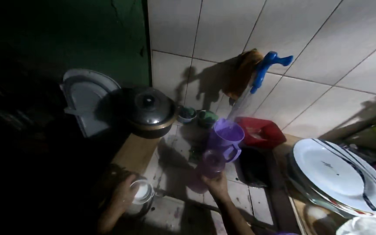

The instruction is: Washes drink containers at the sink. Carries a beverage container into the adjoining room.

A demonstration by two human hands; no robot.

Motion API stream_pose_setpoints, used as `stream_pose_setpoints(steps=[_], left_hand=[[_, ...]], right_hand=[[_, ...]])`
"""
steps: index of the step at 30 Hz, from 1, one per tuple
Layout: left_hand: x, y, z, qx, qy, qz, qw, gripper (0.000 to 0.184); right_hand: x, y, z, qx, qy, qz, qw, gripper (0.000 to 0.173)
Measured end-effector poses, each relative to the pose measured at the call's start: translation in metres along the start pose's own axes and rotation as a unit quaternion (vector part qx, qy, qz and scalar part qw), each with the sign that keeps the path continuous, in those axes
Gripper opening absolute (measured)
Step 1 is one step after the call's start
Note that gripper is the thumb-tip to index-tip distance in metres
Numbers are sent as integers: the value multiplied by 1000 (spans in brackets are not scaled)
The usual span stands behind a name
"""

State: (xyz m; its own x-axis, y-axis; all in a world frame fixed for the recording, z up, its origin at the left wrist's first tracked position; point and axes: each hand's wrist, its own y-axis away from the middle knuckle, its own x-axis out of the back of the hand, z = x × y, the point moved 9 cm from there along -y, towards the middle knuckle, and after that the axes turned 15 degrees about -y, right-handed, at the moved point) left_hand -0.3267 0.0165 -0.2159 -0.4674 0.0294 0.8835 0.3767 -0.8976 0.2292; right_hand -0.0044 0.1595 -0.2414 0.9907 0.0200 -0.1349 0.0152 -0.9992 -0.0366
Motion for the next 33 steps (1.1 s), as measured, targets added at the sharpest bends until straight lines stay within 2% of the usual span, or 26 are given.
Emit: stream_pose_setpoints(steps=[2, 5, 7, 9, 12, 14, 16, 19, 21, 23, 26, 29, 31, 33], left_hand=[[2, -8, 25, 25, 10, -4, 1000, 37], [-2, -33, 61, 29, 58, -11, 998, 46], [-21, -55, 84, 9, 118, -68, 991, 53], [-44, -74, 104, 7, 149, -119, 982, 55], [-56, -90, 129, -1, 35, -136, 990, 44], [-56, -89, 151, -62, -21, -123, 990, 40], [-60, -83, 175, -134, -14, -126, 983, 38], [-50, -80, 203, -207, -4, -100, 973, 42], [-30, -78, 213, -241, -10, -52, 969, 35], [-8, -78, 218, -282, 11, 8, 959, 38], [16, -84, 212, -317, 33, 91, 943, 56], [34, -83, 203, -331, 74, 161, 927, 45], [37, -80, 197, -340, 105, 177, 918, 44], [34, -80, 191, -308, 103, 173, 930, 53]], right_hand=[[0, 4, -10, -4, 45, -22, 999, 96], [-4, 7, -31, 9, 199, -69, 978, 99], [-9, 5, -42, -21, 320, -103, 941, 97], [-16, 3, -50, -53, 435, -130, 889, 96], [-15, 0, -63, -73, 508, -121, 849, 92], [-2, -3, -68, -62, 494, -102, 861, 92], [14, -5, -69, -45, 427, -79, 900, 94], [38, -4, -64, -21, 245, -42, 968, 99], [48, 1, -56, -10, 144, -18, 989, 100], [51, 7, -49, -9, 93, -8, 996, 102], [49, 14, -36, 0, 50, -4, 999, 102], [44, 22, -26, 1, 21, -13, 1000, 102], [42, 27, -21, 4, -4, -8, 1000, 101], [40, 29, -18, 26, 3, -12, 1000, 101]])
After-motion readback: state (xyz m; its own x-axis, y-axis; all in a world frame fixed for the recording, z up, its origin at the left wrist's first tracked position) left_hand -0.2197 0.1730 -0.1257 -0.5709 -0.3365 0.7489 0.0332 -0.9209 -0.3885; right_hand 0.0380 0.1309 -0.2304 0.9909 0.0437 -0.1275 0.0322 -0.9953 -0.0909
